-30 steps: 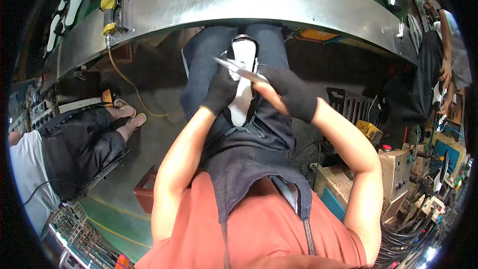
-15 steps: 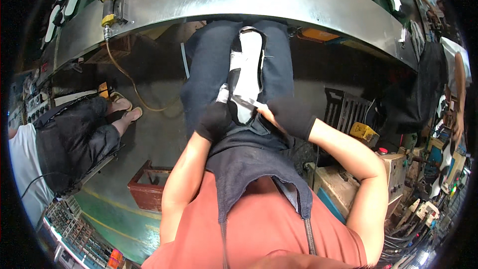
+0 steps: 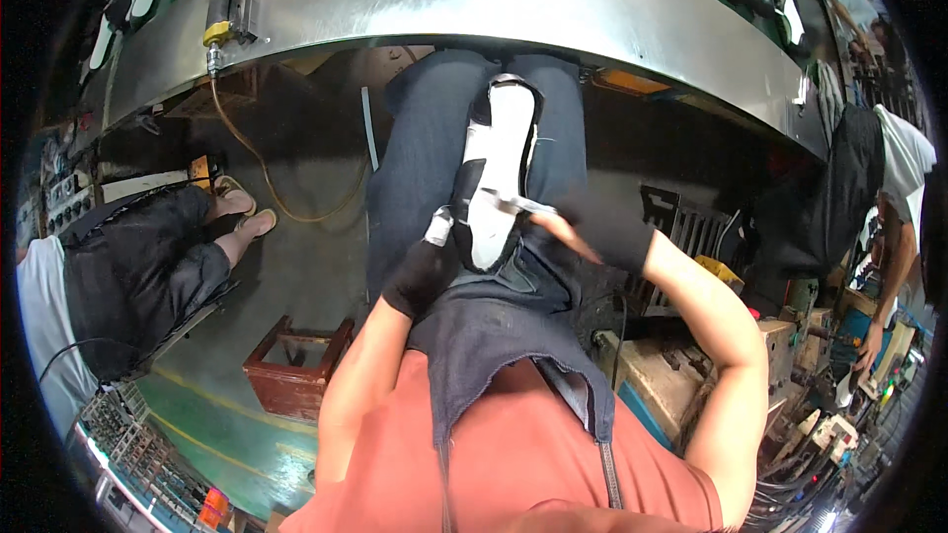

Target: The person uses a curved metal tool to scrape and trim the white sole of a black shoe held on their lap. They repeatedly pick up shoes from a nearby conveyor belt, perform the trimming action, and place the shoes back on the belt.

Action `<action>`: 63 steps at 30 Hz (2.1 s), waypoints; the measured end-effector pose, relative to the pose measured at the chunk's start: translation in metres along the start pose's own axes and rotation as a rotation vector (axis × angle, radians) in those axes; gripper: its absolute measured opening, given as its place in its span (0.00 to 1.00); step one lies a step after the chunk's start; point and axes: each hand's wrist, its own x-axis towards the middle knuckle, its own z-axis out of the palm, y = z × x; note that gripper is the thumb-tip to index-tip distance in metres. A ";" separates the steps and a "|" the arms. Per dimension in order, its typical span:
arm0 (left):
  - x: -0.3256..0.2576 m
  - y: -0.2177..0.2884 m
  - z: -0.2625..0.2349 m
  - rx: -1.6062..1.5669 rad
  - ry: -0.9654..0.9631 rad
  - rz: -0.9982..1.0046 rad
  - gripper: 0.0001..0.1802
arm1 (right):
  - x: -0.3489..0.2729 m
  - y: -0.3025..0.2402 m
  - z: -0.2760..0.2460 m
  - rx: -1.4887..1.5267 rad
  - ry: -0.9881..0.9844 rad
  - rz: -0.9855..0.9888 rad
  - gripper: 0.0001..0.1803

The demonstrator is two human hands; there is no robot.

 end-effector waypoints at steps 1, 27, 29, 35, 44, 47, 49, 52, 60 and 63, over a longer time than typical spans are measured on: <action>0.005 -0.040 -0.007 0.057 0.066 0.094 0.19 | -0.008 0.005 0.003 0.085 0.080 -0.041 0.20; -0.044 0.136 0.003 0.912 0.016 0.252 0.37 | -0.010 0.057 0.088 -0.117 0.425 -0.223 0.21; -0.057 0.206 -0.016 0.764 -0.045 0.131 0.38 | -0.047 0.050 0.070 -0.002 0.396 -0.207 0.19; 0.042 0.139 0.026 0.583 0.283 0.573 0.34 | -0.068 0.039 0.075 0.522 0.324 -0.026 0.19; 0.002 0.081 0.049 0.652 0.012 0.382 0.44 | -0.001 -0.003 -0.006 -0.156 -0.074 -0.061 0.22; -0.001 0.051 0.052 0.494 0.060 0.377 0.42 | -0.009 -0.030 0.019 -0.405 0.100 0.001 0.20; 0.011 0.065 0.048 0.642 0.084 0.277 0.40 | 0.013 0.013 0.020 -0.337 0.201 -0.157 0.20; 0.026 0.052 0.027 0.620 0.068 0.268 0.36 | 0.030 0.035 0.025 -0.291 0.354 -0.234 0.20; 0.016 0.090 0.037 0.599 -0.073 0.359 0.34 | 0.022 0.054 0.046 -0.543 0.615 -0.389 0.22; 0.031 0.077 0.039 0.125 -0.064 0.196 0.33 | 0.024 0.055 0.041 -0.502 0.548 -0.363 0.25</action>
